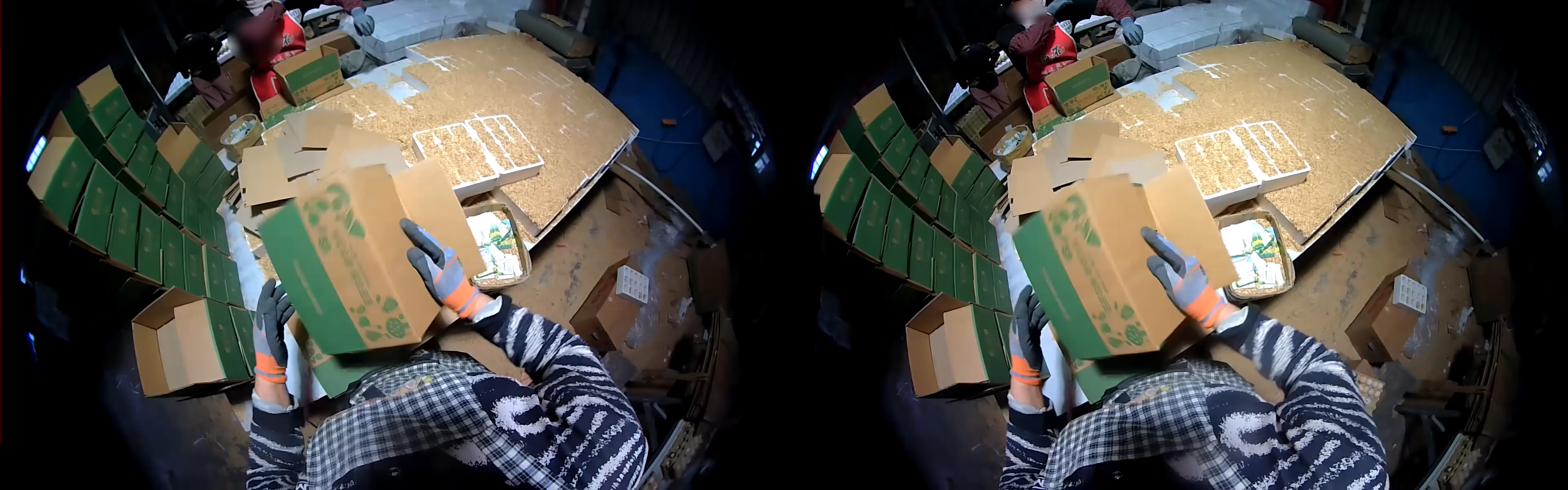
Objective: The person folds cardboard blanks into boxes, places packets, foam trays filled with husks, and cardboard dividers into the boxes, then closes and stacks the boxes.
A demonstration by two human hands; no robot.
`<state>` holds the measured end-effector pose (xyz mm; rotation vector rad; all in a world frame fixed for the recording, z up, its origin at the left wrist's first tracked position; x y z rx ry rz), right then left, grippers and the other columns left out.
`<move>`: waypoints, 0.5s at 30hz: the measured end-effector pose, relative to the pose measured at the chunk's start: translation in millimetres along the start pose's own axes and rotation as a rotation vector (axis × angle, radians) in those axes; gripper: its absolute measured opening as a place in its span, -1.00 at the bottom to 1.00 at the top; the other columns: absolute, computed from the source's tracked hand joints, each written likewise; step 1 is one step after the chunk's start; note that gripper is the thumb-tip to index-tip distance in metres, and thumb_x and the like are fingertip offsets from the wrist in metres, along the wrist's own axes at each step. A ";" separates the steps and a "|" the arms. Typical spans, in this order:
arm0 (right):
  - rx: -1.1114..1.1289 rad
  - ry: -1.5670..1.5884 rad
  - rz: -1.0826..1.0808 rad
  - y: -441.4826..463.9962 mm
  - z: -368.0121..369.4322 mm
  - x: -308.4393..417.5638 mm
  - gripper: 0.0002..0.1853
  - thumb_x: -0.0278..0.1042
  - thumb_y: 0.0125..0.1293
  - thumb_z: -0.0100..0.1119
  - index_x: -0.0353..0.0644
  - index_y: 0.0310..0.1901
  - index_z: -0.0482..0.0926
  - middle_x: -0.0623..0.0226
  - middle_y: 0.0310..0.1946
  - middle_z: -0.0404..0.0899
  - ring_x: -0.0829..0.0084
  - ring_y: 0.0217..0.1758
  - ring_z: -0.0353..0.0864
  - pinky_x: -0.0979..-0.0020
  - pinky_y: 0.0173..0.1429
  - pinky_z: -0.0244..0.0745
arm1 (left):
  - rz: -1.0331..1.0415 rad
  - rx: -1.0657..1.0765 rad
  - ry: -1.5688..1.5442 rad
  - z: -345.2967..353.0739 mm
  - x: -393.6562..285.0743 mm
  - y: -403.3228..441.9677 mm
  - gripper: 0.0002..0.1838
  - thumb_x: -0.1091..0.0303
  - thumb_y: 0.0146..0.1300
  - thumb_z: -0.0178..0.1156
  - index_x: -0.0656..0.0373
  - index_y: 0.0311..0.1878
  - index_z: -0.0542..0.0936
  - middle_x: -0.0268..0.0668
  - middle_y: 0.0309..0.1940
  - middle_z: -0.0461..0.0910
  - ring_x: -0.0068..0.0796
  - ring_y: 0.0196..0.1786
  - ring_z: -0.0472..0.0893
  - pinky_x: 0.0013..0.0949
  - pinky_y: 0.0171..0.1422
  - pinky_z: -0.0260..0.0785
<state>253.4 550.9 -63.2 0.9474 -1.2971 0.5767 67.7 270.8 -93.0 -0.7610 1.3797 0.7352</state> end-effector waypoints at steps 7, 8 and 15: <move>0.352 0.525 1.137 -89.5 77.7 -191.0 -0.35 0.23 0.43 -0.06 -0.03 0.38 0.37 0.33 0.25 0.51 0.22 0.21 0.52 0.29 0.27 0.40 | 0.272 0.453 1.041 69.2 -10.4 17.6 -0.32 0.22 0.30 0.15 0.13 0.46 0.24 0.16 -0.05 0.62 0.12 0.02 0.60 -0.01 0.16 0.39; 0.532 0.213 1.148 -94.3 60.5 -212.2 -0.37 0.29 0.39 -0.04 0.02 0.29 0.50 0.33 0.16 0.60 0.15 0.15 0.57 0.24 0.24 0.43 | -0.007 0.592 1.198 74.0 29.4 9.6 -0.27 0.27 0.24 0.18 0.01 0.49 0.21 0.19 0.15 0.50 0.21 0.09 0.54 0.02 0.19 0.39; -0.781 0.268 0.417 98.5 -212.5 -242.2 -0.48 -0.27 0.23 0.31 -0.26 0.20 0.48 0.19 0.06 0.59 0.32 -0.01 0.57 0.27 0.08 0.47 | 0.012 0.951 0.933 89.5 39.5 -41.8 -0.58 0.12 0.22 0.22 -0.07 0.15 0.62 -0.18 -0.14 0.70 -0.11 -0.09 0.66 -0.19 0.05 0.49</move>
Point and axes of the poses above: each hand's wrist, its own y-axis towards the middle knuckle, its own z-axis out of the palm, x = y × z, the point moved 7 cm from there along y, towards the middle knuckle
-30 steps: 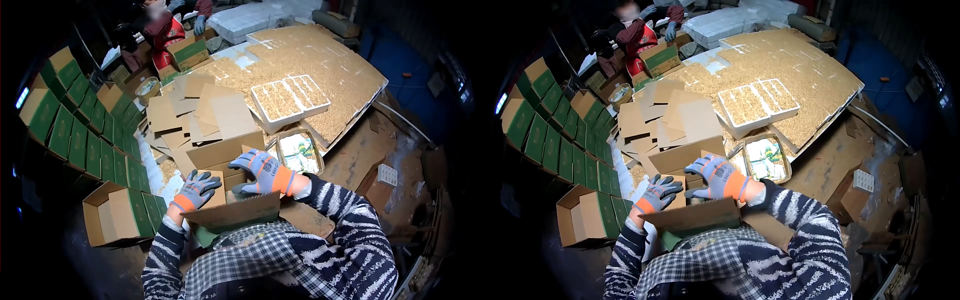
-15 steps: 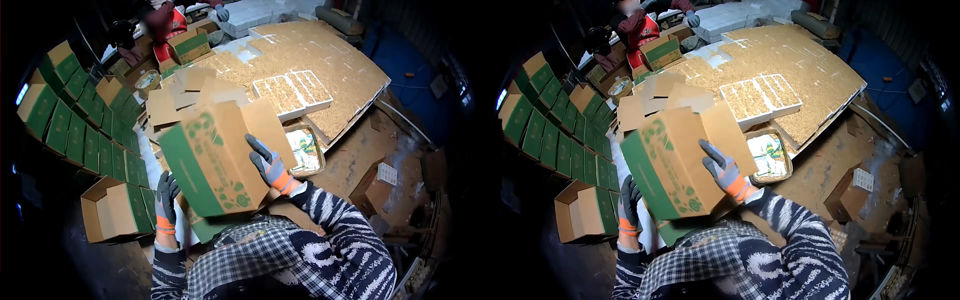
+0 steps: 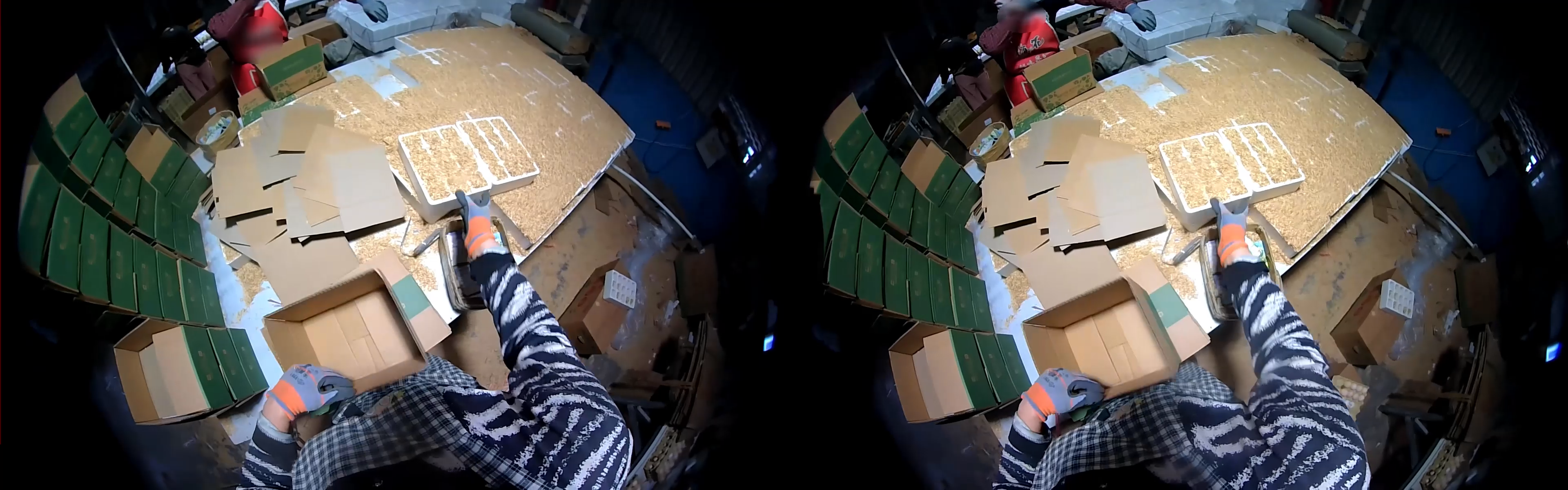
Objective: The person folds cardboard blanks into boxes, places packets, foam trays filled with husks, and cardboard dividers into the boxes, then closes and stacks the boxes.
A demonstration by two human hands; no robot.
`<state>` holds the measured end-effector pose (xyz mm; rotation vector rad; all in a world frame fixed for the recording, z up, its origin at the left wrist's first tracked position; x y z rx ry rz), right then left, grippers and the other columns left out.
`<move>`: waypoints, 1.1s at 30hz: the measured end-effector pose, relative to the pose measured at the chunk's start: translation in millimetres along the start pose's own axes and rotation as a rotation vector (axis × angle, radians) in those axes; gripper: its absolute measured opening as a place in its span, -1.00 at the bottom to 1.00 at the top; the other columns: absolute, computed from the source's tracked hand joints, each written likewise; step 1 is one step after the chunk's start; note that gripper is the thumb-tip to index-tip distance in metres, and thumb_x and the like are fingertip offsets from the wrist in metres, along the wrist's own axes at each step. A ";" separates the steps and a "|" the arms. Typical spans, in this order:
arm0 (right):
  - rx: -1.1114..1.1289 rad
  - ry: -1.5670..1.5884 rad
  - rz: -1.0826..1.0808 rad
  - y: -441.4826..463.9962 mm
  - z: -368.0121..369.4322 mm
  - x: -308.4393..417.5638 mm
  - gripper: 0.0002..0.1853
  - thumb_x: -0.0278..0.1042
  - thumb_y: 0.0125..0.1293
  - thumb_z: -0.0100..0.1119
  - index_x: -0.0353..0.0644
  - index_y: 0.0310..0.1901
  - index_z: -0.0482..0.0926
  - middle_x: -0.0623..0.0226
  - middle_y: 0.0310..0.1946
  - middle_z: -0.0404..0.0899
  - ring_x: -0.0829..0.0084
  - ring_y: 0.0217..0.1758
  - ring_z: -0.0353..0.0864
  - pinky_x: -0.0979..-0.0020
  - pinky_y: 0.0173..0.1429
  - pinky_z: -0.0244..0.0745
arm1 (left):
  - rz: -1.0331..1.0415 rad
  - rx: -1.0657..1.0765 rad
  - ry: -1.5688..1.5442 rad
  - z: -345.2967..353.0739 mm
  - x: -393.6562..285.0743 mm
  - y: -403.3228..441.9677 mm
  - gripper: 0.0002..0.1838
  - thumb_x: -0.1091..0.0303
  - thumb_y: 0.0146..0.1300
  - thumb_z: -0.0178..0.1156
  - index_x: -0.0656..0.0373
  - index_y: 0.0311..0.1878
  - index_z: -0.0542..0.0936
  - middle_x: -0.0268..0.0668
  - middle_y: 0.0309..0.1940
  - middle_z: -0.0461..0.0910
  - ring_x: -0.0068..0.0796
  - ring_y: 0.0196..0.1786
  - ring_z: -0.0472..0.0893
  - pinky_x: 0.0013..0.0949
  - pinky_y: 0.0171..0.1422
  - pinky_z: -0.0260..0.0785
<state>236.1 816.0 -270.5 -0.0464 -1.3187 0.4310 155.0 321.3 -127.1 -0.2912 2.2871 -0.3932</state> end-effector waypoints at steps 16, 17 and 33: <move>0.102 0.213 0.144 -79.3 -2.5 81.1 -0.26 -0.58 0.08 0.36 0.21 0.27 0.28 0.28 -0.09 0.60 0.27 -0.18 0.69 0.24 -0.28 0.69 | -0.206 -0.940 -0.649 -39.8 60.9 -14.3 -0.38 0.24 0.36 0.12 0.23 0.45 0.29 -0.13 0.49 0.22 -0.24 0.51 0.21 -0.30 0.54 0.05; 0.179 0.206 0.126 -85.9 -6.0 91.6 -0.28 -0.53 0.15 0.31 0.21 0.32 0.26 0.24 -0.04 0.61 0.26 -0.12 0.71 0.19 -0.25 0.72 | -0.168 -0.925 -0.665 -42.0 56.4 -11.7 -0.34 0.23 0.38 0.10 0.24 0.49 0.22 -0.14 0.50 0.20 -0.26 0.53 0.18 -0.32 0.56 0.00; 0.845 -0.751 -0.104 -279.6 116.0 120.0 0.02 -0.38 0.08 0.46 -0.17 0.52 0.01 -0.03 0.25 0.44 0.27 0.27 0.46 0.32 0.33 0.38 | 0.172 -1.173 -1.089 -0.5 95.9 32.6 -0.37 0.39 0.46 0.04 0.23 0.52 0.10 -0.22 0.49 0.18 -0.38 0.45 0.26 -0.39 0.49 0.13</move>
Point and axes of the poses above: each hand's wrist, its own y-axis towards the middle knuckle, its own z-axis out of the palm, x = y × z, the point moved 7 cm from there along y, towards the middle knuckle
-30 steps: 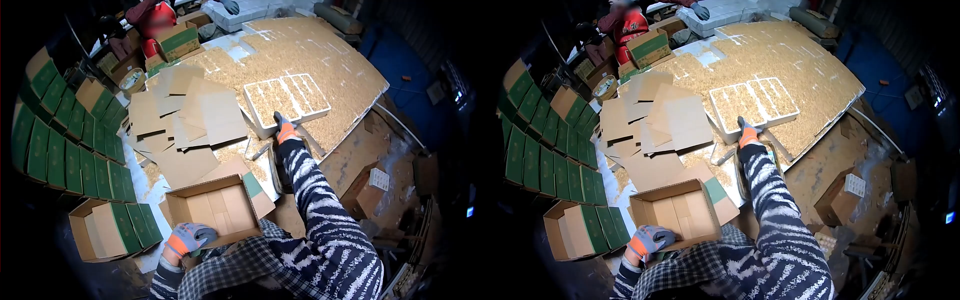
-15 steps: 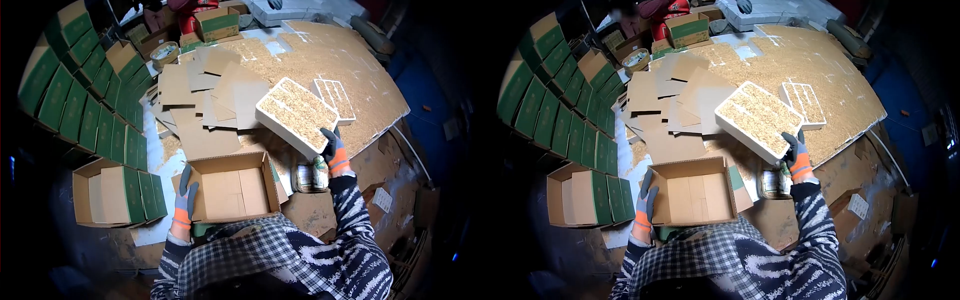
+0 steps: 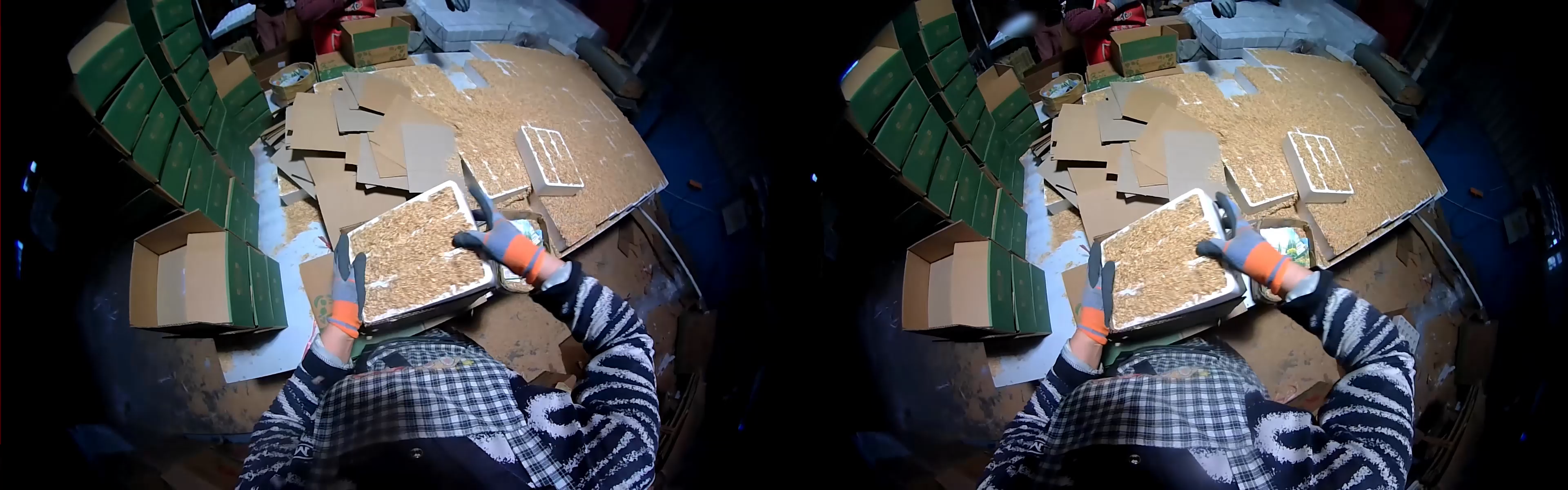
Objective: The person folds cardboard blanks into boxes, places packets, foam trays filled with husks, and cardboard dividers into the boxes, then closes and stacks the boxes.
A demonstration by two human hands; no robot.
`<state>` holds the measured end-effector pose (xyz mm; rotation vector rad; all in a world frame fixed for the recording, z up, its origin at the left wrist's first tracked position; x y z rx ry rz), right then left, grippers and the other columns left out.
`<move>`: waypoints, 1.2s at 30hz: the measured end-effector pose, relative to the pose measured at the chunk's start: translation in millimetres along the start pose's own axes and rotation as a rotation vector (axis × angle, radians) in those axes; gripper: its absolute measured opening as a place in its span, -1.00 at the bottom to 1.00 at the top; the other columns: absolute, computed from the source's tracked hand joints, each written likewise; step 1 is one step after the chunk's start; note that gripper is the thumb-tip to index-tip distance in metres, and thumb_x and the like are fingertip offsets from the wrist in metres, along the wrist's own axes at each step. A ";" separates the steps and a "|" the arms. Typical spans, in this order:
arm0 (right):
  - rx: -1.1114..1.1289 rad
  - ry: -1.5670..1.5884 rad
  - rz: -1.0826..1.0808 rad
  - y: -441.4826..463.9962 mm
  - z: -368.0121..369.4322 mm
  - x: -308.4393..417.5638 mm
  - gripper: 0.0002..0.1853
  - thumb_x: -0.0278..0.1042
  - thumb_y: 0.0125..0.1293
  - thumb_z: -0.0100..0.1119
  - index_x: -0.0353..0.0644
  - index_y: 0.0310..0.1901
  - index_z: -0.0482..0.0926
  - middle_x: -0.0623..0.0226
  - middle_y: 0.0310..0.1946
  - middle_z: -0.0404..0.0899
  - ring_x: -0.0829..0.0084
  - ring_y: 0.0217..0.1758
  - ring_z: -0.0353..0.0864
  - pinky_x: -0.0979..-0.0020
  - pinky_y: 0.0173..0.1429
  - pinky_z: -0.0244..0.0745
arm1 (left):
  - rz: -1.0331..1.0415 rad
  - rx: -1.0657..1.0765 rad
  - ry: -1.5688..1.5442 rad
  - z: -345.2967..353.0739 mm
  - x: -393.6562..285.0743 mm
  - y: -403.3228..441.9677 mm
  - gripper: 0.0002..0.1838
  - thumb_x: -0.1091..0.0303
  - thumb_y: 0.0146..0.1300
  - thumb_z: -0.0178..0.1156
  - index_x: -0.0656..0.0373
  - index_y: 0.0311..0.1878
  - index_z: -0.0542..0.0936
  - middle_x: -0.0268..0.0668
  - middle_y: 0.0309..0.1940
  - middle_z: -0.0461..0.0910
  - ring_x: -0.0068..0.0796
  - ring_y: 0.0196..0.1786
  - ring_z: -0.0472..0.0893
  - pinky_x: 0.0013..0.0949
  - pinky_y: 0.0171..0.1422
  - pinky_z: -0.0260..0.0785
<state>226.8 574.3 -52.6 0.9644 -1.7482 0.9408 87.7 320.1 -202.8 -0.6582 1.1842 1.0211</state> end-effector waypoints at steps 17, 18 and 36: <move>-0.154 -0.837 -0.590 -37.3 38.6 -26.4 -0.61 -0.24 0.35 0.09 -0.12 0.19 0.51 0.09 0.11 0.56 0.08 0.12 0.58 0.24 0.17 0.52 | -0.277 0.019 0.303 -4.9 -47.5 -15.4 -0.25 0.54 0.30 0.07 -0.07 0.55 0.12 -0.49 -0.51 0.40 -0.72 -0.50 0.38 -0.59 -0.48 0.19; -0.285 -0.700 -0.638 -44.1 11.5 -29.3 -0.61 -0.28 0.31 0.14 -0.10 0.17 0.52 0.10 0.10 0.56 0.07 0.12 0.58 0.24 0.18 0.51 | -0.292 0.031 0.355 -9.0 -43.4 -12.7 -0.25 0.54 0.31 0.07 -0.06 0.55 0.12 -0.48 -0.47 0.43 -0.72 -0.46 0.41 -0.61 -0.44 0.23; -0.330 -0.574 -0.017 54.2 -135.6 -281.5 -0.85 -0.30 0.09 0.23 0.02 -0.32 0.76 0.21 -0.22 0.68 0.16 -0.09 0.64 0.27 0.06 0.52 | -0.130 -0.382 0.911 -93.4 50.6 187.5 -0.40 0.53 0.06 0.38 0.35 0.22 0.48 -0.12 0.01 0.63 -0.31 -0.03 0.61 -0.34 0.10 0.45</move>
Point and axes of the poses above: each hand's wrist, its own y-axis towards the middle knuckle, its own z-axis out of the palm, x = y × z, the point moved 7 cm from there along y, towards the middle knuckle
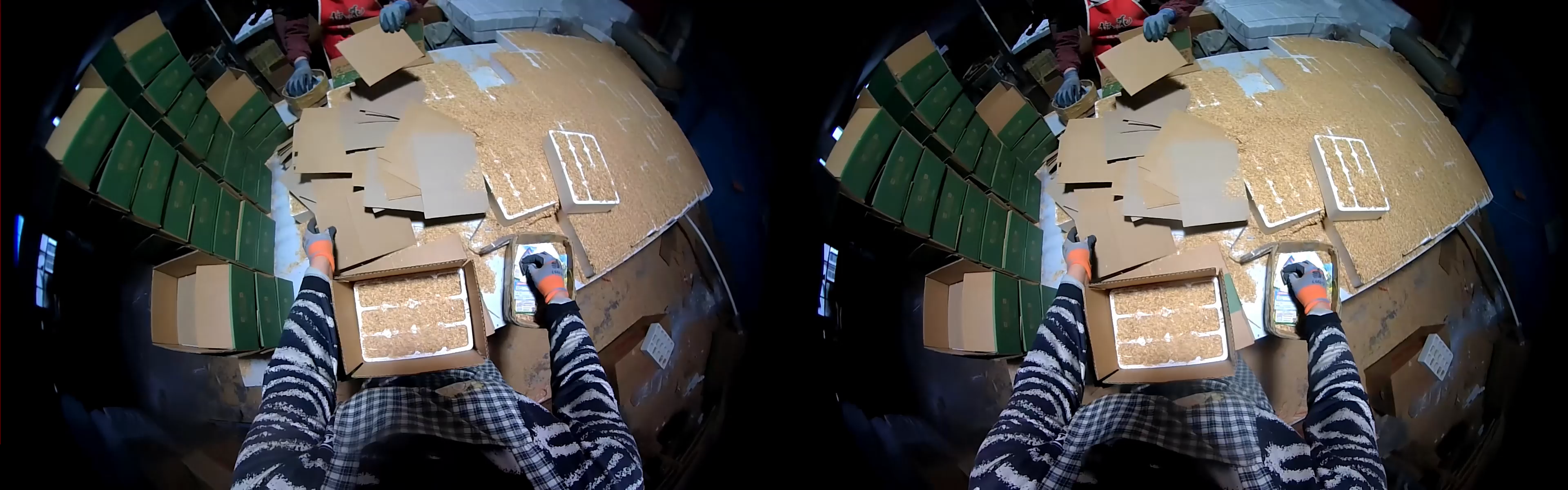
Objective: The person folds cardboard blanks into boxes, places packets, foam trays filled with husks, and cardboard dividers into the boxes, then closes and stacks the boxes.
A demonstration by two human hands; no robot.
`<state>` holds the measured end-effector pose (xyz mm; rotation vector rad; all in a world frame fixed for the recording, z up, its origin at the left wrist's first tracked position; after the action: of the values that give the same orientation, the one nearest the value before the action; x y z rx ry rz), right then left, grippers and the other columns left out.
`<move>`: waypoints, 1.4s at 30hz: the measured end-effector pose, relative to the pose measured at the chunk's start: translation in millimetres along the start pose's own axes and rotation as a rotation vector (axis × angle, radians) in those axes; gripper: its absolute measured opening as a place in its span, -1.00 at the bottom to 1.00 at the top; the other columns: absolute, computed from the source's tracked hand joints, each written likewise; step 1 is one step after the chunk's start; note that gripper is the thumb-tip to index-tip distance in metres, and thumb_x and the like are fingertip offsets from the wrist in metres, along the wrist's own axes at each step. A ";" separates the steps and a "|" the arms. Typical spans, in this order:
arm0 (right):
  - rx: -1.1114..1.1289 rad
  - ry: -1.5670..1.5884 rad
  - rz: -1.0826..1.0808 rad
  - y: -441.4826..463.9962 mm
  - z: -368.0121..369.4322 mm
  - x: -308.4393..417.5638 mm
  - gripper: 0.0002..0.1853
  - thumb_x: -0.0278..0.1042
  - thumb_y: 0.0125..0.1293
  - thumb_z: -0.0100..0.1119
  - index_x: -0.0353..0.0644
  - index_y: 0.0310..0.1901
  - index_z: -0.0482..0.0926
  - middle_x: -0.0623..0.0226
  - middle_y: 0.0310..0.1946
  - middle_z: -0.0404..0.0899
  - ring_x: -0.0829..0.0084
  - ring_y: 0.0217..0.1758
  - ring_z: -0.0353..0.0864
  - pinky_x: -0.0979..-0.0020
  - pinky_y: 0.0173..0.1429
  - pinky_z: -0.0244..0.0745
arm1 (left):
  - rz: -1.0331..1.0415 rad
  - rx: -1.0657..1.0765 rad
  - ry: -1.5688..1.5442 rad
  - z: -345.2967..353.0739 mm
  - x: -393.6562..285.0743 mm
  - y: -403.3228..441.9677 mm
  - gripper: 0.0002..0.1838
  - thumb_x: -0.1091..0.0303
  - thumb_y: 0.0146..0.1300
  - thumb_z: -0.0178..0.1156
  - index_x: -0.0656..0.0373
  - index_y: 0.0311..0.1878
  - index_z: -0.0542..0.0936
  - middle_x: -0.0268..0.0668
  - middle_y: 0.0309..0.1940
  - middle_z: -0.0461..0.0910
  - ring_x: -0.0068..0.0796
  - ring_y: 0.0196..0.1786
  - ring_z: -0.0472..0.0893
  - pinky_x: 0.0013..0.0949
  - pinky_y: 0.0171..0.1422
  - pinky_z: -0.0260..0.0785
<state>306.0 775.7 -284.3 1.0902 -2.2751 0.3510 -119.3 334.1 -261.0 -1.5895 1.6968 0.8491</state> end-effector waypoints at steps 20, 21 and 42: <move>-0.100 0.229 -0.796 -93.2 -137.1 355.0 -0.70 -0.71 0.06 0.27 -0.31 -0.12 0.57 0.06 -0.04 0.57 0.01 0.11 0.56 0.13 0.22 0.48 | 1.096 0.513 0.548 -40.1 -117.4 -236.4 -0.87 0.41 0.05 0.20 -0.04 -0.32 0.64 -0.38 -0.22 0.62 -0.25 0.01 0.57 -0.05 0.46 0.13; 0.050 0.094 -1.028 -112.6 -119.4 388.1 -0.75 -0.69 0.10 0.23 -0.31 -0.15 0.55 0.07 -0.06 0.58 0.06 0.12 0.56 0.13 0.20 0.48 | 1.079 0.420 0.812 -31.1 -111.5 -232.9 -0.89 0.39 0.06 0.20 -0.07 -0.38 0.68 -0.42 -0.31 0.65 -0.28 -0.07 0.60 -0.05 0.44 0.14; 0.595 0.624 -0.090 -81.3 85.0 121.3 -0.32 -0.29 0.30 0.30 -0.31 0.38 0.24 0.18 0.11 0.52 0.37 0.03 0.54 0.38 0.10 0.49 | 0.002 0.605 -0.347 -52.3 -29.1 -252.7 0.18 -0.44 0.04 0.27 0.27 0.49 0.13 0.10 0.41 0.24 0.00 0.46 0.25 -0.13 0.52 0.09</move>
<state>275.9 609.5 -279.1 1.1405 -1.5869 1.1992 132.8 294.6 -212.9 -0.9693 1.5087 0.5009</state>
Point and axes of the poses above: each hand's wrist, its own y-axis towards the middle knuckle, its own z-axis out of the palm, x = y × z, the point moved 7 cm from there along y, towards the middle knuckle
